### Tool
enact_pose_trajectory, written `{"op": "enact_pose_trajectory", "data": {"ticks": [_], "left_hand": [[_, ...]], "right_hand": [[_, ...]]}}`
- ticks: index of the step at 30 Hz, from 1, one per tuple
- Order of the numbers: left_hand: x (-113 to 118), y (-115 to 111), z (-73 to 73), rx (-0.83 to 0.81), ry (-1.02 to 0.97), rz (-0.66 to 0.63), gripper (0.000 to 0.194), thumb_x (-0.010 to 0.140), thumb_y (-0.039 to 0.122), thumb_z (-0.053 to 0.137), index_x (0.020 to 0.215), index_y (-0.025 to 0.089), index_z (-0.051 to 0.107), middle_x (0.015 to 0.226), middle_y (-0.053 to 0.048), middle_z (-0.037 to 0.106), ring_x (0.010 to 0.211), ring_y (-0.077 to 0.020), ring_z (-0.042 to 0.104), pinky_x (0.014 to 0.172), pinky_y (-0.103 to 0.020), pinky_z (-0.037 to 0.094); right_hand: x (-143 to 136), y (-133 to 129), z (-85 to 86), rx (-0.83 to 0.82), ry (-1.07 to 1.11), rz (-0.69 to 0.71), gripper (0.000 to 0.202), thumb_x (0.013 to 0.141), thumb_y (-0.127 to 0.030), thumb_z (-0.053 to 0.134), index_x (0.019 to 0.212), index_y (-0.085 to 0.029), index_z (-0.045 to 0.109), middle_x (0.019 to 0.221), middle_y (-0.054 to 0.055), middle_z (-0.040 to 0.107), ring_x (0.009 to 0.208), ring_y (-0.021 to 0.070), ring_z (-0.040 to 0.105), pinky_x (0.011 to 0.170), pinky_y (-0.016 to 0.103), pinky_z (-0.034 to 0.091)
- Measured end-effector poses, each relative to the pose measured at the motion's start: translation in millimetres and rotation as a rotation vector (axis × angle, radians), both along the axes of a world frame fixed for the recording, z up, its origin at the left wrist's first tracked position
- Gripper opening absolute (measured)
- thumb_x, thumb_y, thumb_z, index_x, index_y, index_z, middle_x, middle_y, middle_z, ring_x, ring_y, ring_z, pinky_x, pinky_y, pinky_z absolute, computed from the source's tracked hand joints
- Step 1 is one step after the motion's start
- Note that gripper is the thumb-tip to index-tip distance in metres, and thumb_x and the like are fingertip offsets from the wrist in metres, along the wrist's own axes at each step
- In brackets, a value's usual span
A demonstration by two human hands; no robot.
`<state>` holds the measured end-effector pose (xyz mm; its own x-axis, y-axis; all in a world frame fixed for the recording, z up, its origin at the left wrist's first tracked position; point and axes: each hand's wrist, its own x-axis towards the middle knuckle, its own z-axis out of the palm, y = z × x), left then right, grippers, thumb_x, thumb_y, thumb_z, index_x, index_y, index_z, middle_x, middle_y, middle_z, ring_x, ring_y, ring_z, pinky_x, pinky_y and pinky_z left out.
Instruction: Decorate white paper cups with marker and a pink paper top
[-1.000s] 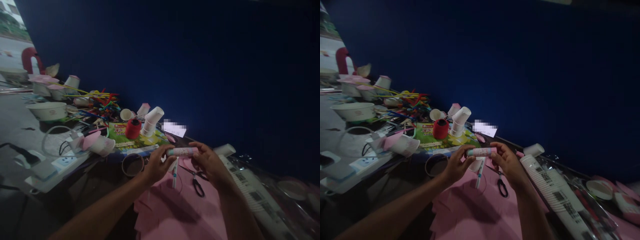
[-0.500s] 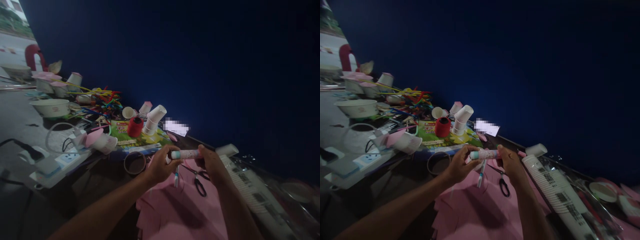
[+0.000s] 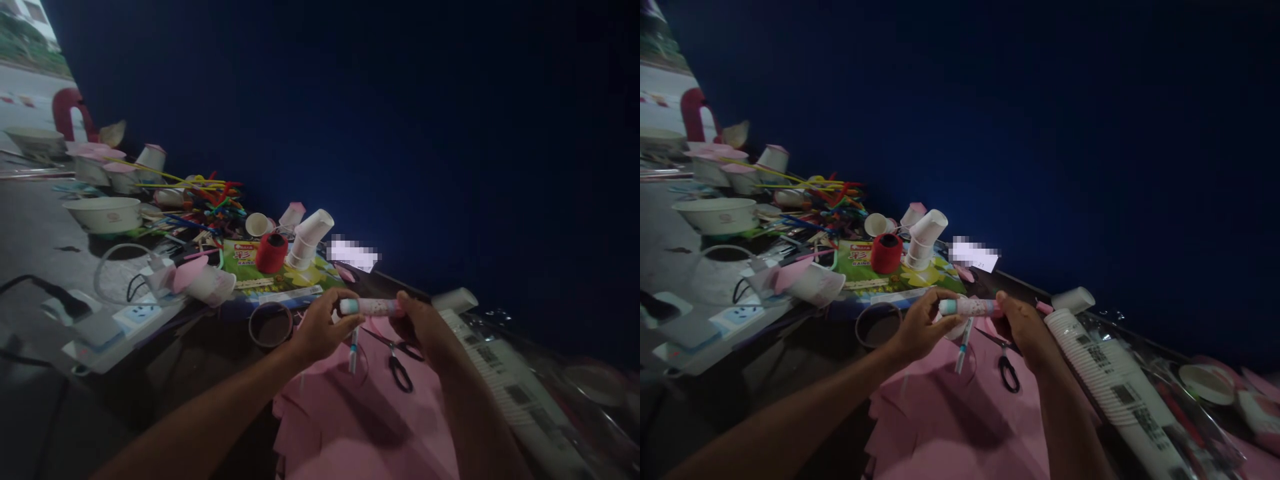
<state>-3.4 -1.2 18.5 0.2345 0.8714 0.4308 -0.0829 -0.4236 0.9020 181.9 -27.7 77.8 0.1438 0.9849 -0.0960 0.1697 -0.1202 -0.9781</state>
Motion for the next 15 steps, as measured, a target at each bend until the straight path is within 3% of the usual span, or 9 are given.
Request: {"op": "enact_pose_trajectory", "data": {"ticks": [2,5,7,9,12,15], "left_hand": [[0.3,0.3,-1.9,-0.004,0.008,-0.003,0.030,0.076,0.030,0.068,0.101,0.017,0.058,0.089,-0.004,0.062,0.075,-0.0147,0.057,0.067,-0.026,0.046],[0.8,1.3,-2.9,-0.029,-0.017,-0.010,0.032,0.075,0.030,0.068,0.102,0.017,0.058,0.090,-0.005,0.062,0.077,-0.0151,0.058,0.067,-0.027,0.046],[0.8,1.9,-2.4,-0.029,-0.033,-0.010,0.031,0.075,0.028,0.069,0.101,0.016,0.057,0.091,-0.004,0.062,0.079,-0.0152,0.058,0.069,-0.027,0.047],[0.5,2.1,-1.7,-0.024,-0.036,-0.007,0.030,0.075,0.028,0.069,0.100,0.017,0.058,0.091,-0.004,0.062,0.079,-0.0151,0.058,0.070,-0.027,0.047],[0.1,1.4,-1.2,-0.035,-0.023,0.000,0.028,0.076,0.029,0.068,0.099,0.016,0.058,0.090,-0.005,0.062,0.077,-0.0151,0.058,0.068,-0.027,0.047],[0.5,0.1,-1.4,-0.056,-0.010,-0.014,0.028,0.075,0.028,0.068,0.099,0.016,0.059,0.088,-0.004,0.062,0.075,-0.0149,0.058,0.066,-0.026,0.047]], "right_hand": [[-1.7,1.5,-1.8,-0.055,-0.006,-0.097,0.057,0.065,-0.073,0.060,0.055,-0.018,0.046,0.047,-0.004,0.043,0.043,0.0080,0.038,0.041,0.022,0.026],[-3.6,0.3,-1.3,0.052,0.075,-0.048,0.061,0.064,-0.076,0.058,0.073,-0.015,0.060,0.056,-0.001,0.054,0.046,0.0097,0.044,0.043,0.023,0.034],[-4.2,-2.1,0.9,0.172,0.113,0.039,0.059,0.063,-0.067,0.067,0.095,-0.018,0.062,0.067,0.000,0.060,0.052,0.0110,0.050,0.048,0.024,0.040],[-4.0,-4.0,3.1,0.204,0.066,0.081,0.051,0.064,-0.052,0.075,0.101,-0.020,0.061,0.068,-0.001,0.061,0.055,0.0115,0.053,0.051,0.024,0.041],[-2.8,-3.9,3.7,0.120,-0.028,0.106,0.037,0.069,-0.049,0.072,0.085,-0.017,0.063,0.056,-0.002,0.056,0.048,0.0101,0.047,0.045,0.022,0.035],[-2.3,-1.5,1.1,0.026,-0.070,0.020,0.046,0.071,-0.062,0.062,0.064,-0.016,0.058,0.048,-0.002,0.050,0.040,0.0084,0.040,0.040,0.023,0.028]]}}
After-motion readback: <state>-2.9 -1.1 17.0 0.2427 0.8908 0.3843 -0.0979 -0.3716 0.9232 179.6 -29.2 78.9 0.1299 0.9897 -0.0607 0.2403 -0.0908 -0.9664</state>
